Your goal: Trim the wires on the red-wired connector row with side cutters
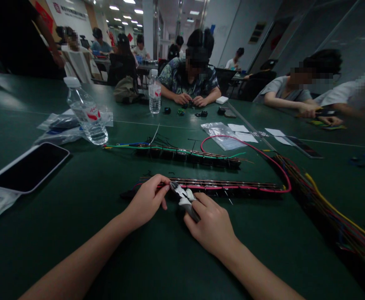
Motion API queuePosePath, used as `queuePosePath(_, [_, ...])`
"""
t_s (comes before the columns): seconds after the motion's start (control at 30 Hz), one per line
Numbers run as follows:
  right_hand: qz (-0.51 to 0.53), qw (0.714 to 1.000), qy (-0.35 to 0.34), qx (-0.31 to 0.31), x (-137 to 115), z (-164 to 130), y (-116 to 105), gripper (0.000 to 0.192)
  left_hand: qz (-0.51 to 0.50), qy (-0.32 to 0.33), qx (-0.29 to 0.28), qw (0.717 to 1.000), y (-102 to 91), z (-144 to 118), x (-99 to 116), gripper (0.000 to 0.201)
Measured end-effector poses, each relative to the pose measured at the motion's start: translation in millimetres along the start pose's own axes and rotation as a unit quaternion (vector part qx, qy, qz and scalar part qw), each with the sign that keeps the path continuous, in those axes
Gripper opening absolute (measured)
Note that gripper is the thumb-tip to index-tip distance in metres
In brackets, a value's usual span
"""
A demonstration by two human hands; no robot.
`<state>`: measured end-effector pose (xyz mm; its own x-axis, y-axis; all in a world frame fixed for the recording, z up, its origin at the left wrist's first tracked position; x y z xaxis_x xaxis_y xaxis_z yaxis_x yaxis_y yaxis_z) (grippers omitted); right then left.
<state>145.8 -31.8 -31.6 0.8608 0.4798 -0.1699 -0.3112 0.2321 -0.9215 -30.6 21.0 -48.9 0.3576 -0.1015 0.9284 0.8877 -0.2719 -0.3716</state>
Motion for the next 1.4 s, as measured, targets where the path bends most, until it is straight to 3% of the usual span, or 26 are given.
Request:
queuePosePath(0.17, [-0.002,1.000,0.000,0.017,2.7,0.5,-3.3,0.009,-0.004,-0.003,0.001,1.000,0.7,0.3,-0.6,0.014])
queuePosePath(0.6, [-0.031,0.999,-0.011,-0.036,-2.4,0.7,-4.3,0.016,-0.017,-0.010,-0.001,1.000,0.2,-0.8,1.3,0.017])
queuePosePath(1.4, [-0.026,0.998,-0.001,-0.049,-3.1,2.1,-0.6,0.013,-0.010,-0.009,-0.002,1.000,0.3,-0.3,0.0,0.017])
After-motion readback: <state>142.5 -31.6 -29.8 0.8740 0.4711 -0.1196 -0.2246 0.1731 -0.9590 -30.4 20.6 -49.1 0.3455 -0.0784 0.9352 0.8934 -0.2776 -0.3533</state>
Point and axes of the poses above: each hand's wrist, its own z-axis towards the middle knuckle, its own y-axis out of the palm, x = y × z, the point moved 3 cm from there along z, towards the middle knuckle, and after that the axes turned 4 degrees about -y, right-handed, at the moved point
